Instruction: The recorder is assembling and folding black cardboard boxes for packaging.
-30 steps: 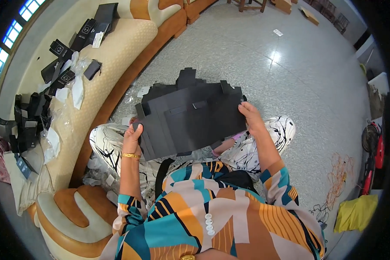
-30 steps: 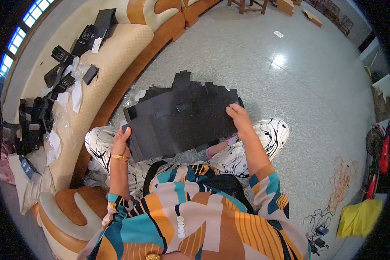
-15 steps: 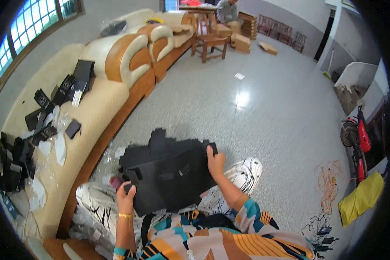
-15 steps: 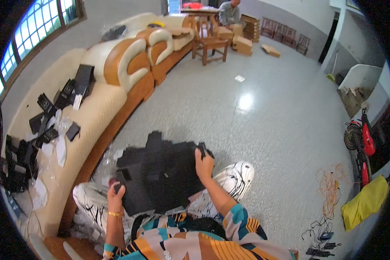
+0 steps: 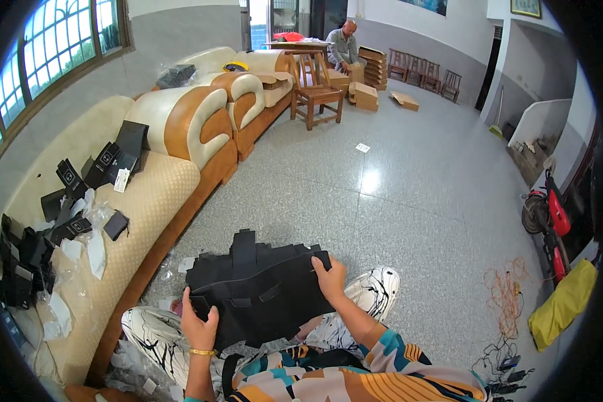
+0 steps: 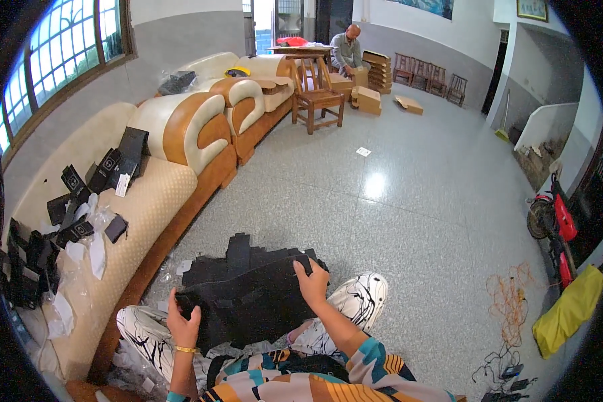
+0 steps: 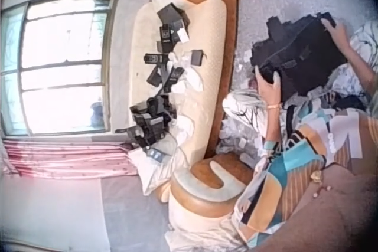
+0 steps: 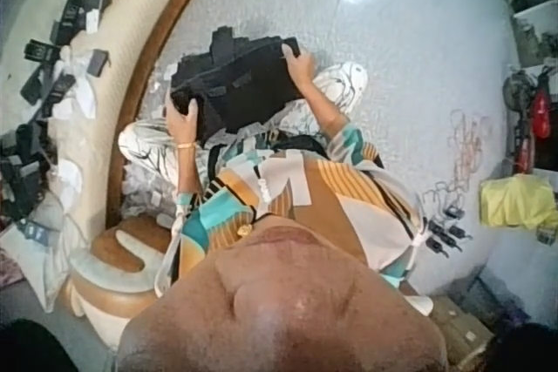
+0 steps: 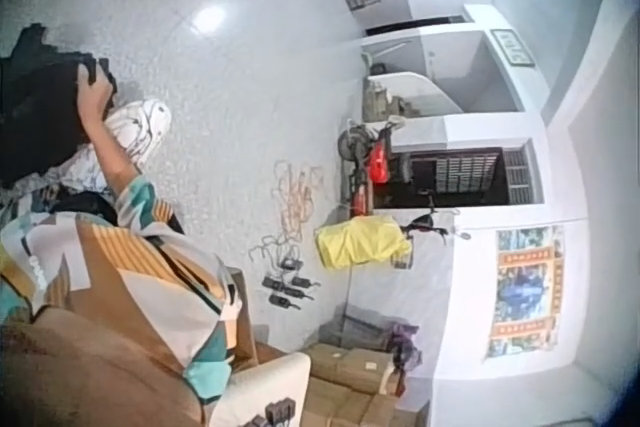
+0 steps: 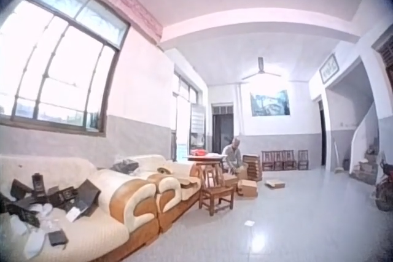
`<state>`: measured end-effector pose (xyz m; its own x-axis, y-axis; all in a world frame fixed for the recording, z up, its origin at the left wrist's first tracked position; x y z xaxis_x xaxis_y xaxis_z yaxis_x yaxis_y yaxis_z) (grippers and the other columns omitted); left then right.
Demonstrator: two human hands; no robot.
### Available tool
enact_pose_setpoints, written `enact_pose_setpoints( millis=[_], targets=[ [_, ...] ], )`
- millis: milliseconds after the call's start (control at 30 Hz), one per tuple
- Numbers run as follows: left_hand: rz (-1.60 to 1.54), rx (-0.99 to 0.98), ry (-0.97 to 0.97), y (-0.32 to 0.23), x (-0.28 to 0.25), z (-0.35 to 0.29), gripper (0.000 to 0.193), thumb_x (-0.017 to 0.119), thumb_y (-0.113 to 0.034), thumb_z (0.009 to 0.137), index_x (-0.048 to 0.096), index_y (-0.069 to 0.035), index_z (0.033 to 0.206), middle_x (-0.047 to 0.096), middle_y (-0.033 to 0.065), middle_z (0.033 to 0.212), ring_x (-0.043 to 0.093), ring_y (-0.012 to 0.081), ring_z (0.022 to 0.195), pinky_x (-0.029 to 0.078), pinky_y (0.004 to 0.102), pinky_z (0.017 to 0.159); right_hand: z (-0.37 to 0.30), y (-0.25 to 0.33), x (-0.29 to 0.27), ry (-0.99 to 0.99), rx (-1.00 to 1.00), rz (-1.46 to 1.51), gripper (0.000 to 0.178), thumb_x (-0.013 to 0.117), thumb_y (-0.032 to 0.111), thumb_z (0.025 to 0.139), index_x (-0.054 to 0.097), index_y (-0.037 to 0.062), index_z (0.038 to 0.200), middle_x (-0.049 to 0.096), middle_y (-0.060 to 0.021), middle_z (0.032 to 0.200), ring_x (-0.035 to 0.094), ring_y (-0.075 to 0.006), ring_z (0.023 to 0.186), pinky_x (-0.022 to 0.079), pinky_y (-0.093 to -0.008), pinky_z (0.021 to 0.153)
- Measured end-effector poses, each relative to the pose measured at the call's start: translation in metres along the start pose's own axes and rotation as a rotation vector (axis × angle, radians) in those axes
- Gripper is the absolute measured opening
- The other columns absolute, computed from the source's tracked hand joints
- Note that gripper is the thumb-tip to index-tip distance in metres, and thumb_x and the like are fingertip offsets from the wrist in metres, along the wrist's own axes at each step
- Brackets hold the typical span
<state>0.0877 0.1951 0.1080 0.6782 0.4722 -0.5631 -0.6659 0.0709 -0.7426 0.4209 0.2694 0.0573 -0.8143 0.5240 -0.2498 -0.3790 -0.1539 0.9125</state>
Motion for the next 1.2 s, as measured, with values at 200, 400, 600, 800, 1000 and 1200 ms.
enact_pose_setpoints(
  millis=[200,400,600,800,1000,1200],
  targets=[
    [-0.091,-0.081,0.005,0.007,0.003,0.003,0.049,0.048,-0.011,0.076,0.043,-0.001,0.123,0.054,0.0183,0.107,0.053,0.0237,0.085,0.041,0.0306,0.079,0.004,-0.006,-0.002,-0.020,0.027,0.146,0.030,0.058,0.028,0.082,0.059,-0.0009,0.076,0.055,-0.0099,0.059,0.050,-0.0152,0.054,0.041,-0.0305,0.054],
    [-0.293,-0.088,-0.114,0.045,0.008,0.002,0.043,0.045,-0.032,0.088,0.049,0.003,0.114,0.057,0.0145,0.104,0.052,0.0206,0.081,0.040,0.0302,0.078,0.002,0.002,-0.005,-0.050,0.007,0.070,0.037,0.054,0.034,0.085,0.056,-0.0013,0.072,0.051,-0.0076,0.056,0.046,-0.0156,0.053,0.039,-0.0313,0.053],
    [-0.719,-0.605,-0.111,0.076,0.002,-0.010,0.037,0.054,-0.032,0.086,0.051,0.001,0.102,0.054,0.0051,0.088,0.053,0.0138,0.075,0.046,0.0275,0.063,0.003,-0.015,-0.016,-0.093,0.102,-0.011,0.040,0.056,0.034,0.082,0.058,-0.0046,0.073,0.055,-0.0119,0.059,0.054,-0.0199,0.057,0.042,-0.0346,0.057],
    [-0.939,-0.702,0.021,0.064,-0.011,0.003,0.029,0.058,-0.025,0.084,0.053,-0.003,0.102,0.058,0.0065,0.092,0.058,0.0174,0.077,0.048,0.0300,0.063,0.019,-0.051,-0.006,-0.008,0.391,0.216,0.035,0.056,0.033,0.083,0.058,-0.0018,0.081,0.057,-0.0045,0.075,0.049,-0.0123,0.068,0.040,-0.0294,0.061],
    [-1.318,-0.878,0.235,0.097,0.029,0.011,0.030,0.059,-0.025,0.083,0.054,-0.001,0.101,0.063,0.0085,0.089,0.063,0.0199,0.074,0.052,0.0325,0.064,0.007,-0.094,0.017,0.182,0.771,0.501,0.033,0.053,0.033,0.086,0.058,0.0001,0.086,0.059,-0.0082,0.085,0.053,-0.0151,0.071,0.043,-0.0320,0.064],
    [-1.344,-0.904,0.289,0.089,0.024,0.016,0.026,0.056,-0.025,0.085,0.058,-0.001,0.094,0.064,0.0094,0.087,0.064,0.0193,0.074,0.052,0.0315,0.066,0.018,-0.124,0.016,0.518,0.672,-0.005,0.025,0.054,0.023,0.083,0.057,0.0031,0.098,0.059,-0.0138,0.094,0.055,-0.0244,0.088,0.043,-0.0365,0.079]
  ],
)
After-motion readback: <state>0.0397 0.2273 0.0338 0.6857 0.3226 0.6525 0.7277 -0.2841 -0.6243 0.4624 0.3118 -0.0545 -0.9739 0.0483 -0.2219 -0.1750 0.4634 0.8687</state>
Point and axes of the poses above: each hand's wrist, its own z-axis towards the middle knuckle, its own x-axis out of the palm, y = z × x, the point moved 5 cm from there along z, towards the middle knuckle
